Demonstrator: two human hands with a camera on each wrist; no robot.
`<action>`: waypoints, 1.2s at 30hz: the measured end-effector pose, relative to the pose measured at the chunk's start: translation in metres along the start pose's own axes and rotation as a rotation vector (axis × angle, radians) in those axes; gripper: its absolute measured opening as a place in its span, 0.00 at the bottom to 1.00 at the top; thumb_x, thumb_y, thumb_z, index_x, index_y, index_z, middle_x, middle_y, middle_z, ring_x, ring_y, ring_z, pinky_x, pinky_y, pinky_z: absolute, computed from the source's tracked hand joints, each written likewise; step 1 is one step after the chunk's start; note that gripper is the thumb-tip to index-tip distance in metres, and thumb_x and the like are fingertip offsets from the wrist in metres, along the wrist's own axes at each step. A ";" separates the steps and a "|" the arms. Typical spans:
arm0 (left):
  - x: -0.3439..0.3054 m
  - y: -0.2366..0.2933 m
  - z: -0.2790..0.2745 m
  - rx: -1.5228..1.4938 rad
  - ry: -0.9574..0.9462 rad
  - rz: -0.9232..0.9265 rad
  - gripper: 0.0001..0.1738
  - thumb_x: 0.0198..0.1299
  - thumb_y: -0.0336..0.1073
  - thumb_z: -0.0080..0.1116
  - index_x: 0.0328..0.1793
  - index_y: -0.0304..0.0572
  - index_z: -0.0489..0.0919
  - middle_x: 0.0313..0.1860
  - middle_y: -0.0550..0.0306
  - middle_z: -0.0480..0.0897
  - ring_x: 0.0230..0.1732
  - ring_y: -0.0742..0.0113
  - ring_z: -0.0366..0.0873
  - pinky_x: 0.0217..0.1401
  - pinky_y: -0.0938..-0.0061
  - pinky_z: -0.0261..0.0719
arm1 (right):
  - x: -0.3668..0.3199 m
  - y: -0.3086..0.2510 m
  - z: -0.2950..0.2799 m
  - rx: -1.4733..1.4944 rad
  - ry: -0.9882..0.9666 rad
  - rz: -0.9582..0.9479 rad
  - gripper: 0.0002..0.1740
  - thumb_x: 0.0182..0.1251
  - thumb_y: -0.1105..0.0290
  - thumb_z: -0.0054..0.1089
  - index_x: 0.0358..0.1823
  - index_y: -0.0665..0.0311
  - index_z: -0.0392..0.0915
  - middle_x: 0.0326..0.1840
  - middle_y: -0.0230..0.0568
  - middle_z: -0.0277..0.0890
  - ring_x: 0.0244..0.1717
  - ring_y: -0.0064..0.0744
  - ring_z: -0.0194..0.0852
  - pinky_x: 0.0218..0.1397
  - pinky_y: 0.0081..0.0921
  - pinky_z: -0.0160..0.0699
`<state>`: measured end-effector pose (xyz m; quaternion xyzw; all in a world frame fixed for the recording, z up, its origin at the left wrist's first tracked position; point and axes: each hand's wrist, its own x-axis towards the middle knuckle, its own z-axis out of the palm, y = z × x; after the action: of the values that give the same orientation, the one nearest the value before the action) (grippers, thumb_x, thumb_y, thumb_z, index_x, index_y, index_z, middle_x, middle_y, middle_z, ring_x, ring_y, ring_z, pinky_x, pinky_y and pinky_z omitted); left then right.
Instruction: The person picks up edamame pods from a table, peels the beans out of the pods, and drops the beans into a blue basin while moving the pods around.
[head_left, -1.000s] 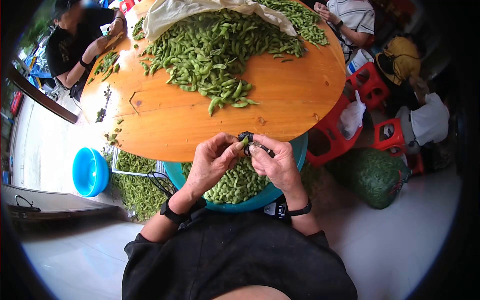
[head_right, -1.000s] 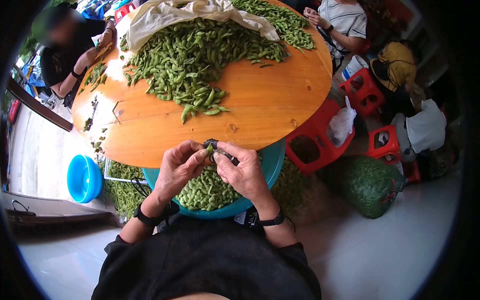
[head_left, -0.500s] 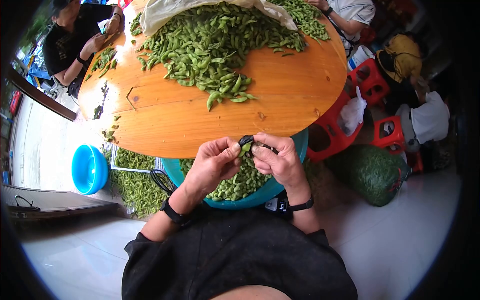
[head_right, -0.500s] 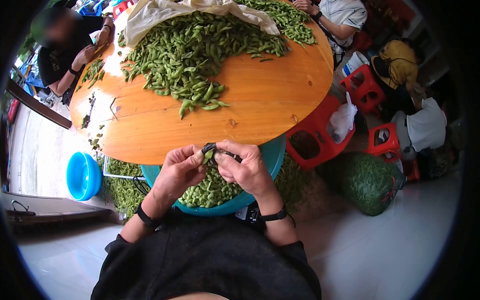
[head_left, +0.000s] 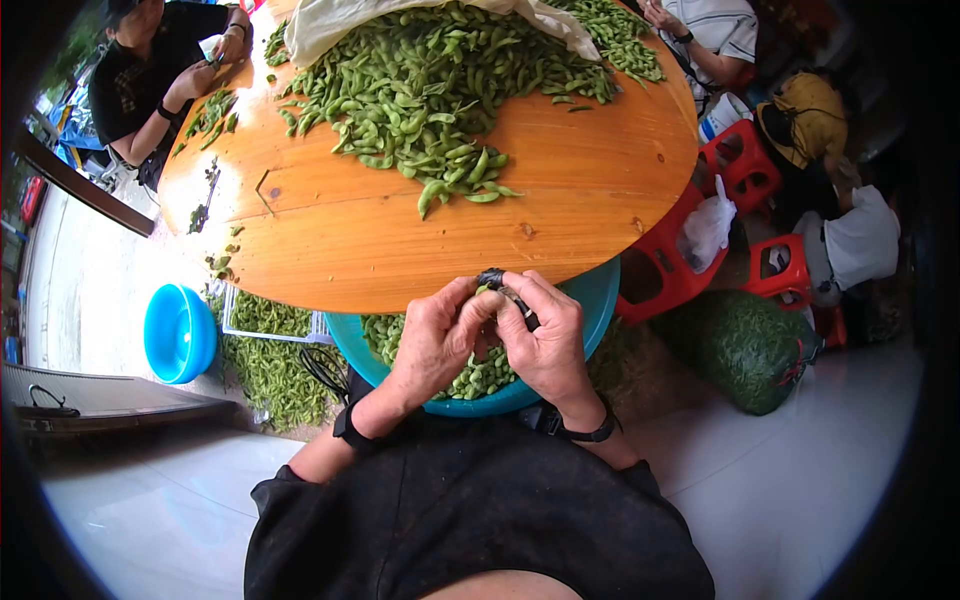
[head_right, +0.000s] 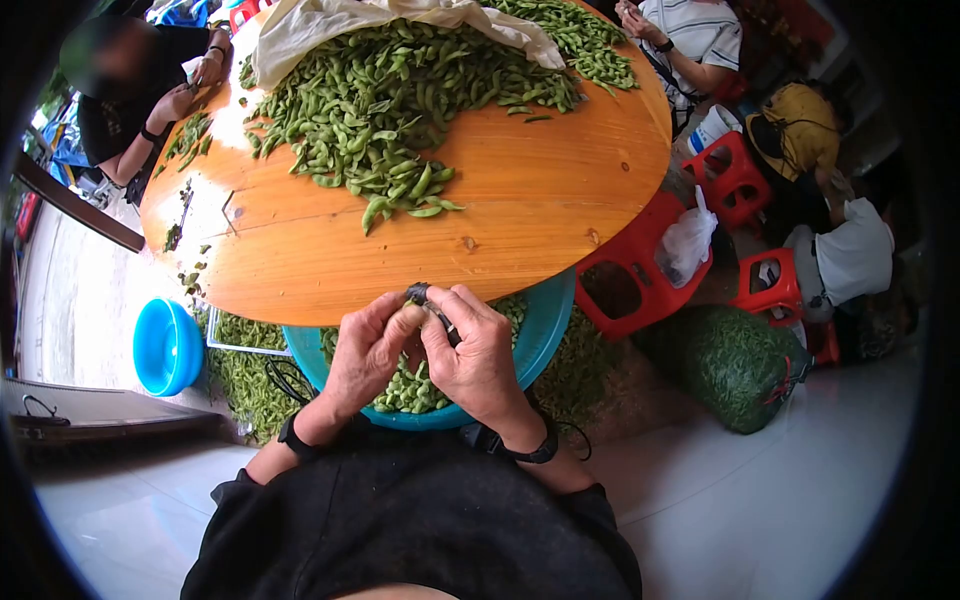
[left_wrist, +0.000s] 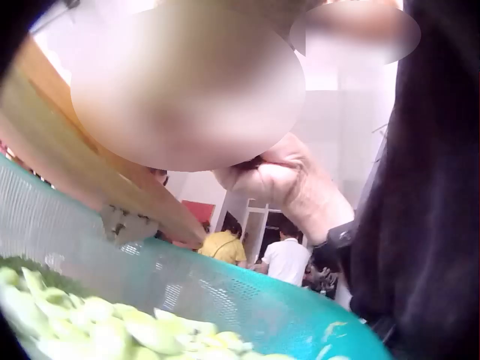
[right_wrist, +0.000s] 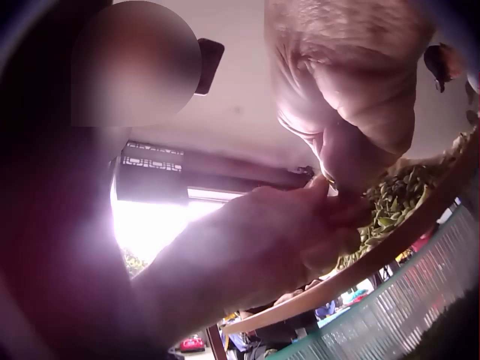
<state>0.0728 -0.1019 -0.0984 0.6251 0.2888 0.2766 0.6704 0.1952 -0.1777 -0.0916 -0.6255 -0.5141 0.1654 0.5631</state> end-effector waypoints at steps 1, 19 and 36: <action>0.001 0.001 -0.003 -0.001 0.001 -0.001 0.13 0.73 0.37 0.52 0.42 0.32 0.78 0.19 0.60 0.78 0.19 0.77 0.75 0.22 0.78 0.72 | -0.002 0.002 0.001 0.000 -0.002 0.001 0.10 0.64 0.79 0.59 0.46 0.72 0.79 0.31 0.46 0.76 0.27 0.34 0.77 0.32 0.28 0.75; 0.016 -0.002 -0.014 -0.425 -0.121 -0.152 0.12 0.72 0.33 0.53 0.54 0.32 0.76 0.36 0.55 0.84 0.31 0.70 0.80 0.32 0.78 0.79 | 0.003 0.011 -0.005 0.107 0.079 0.152 0.09 0.62 0.79 0.64 0.44 0.72 0.81 0.31 0.39 0.75 0.28 0.25 0.75 0.31 0.24 0.74; 0.011 -0.002 -0.018 -0.244 -0.163 -0.112 0.10 0.73 0.38 0.54 0.40 0.41 0.73 0.22 0.68 0.71 0.19 0.83 0.61 0.20 0.84 0.55 | 0.004 0.030 -0.015 1.069 -0.171 0.616 0.10 0.68 0.78 0.59 0.49 0.67 0.81 0.23 0.20 0.67 0.17 0.08 0.52 0.17 0.11 0.47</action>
<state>0.0672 -0.0819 -0.1018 0.5424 0.2319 0.2200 0.7769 0.2220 -0.1776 -0.1123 -0.3613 -0.1995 0.6044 0.6815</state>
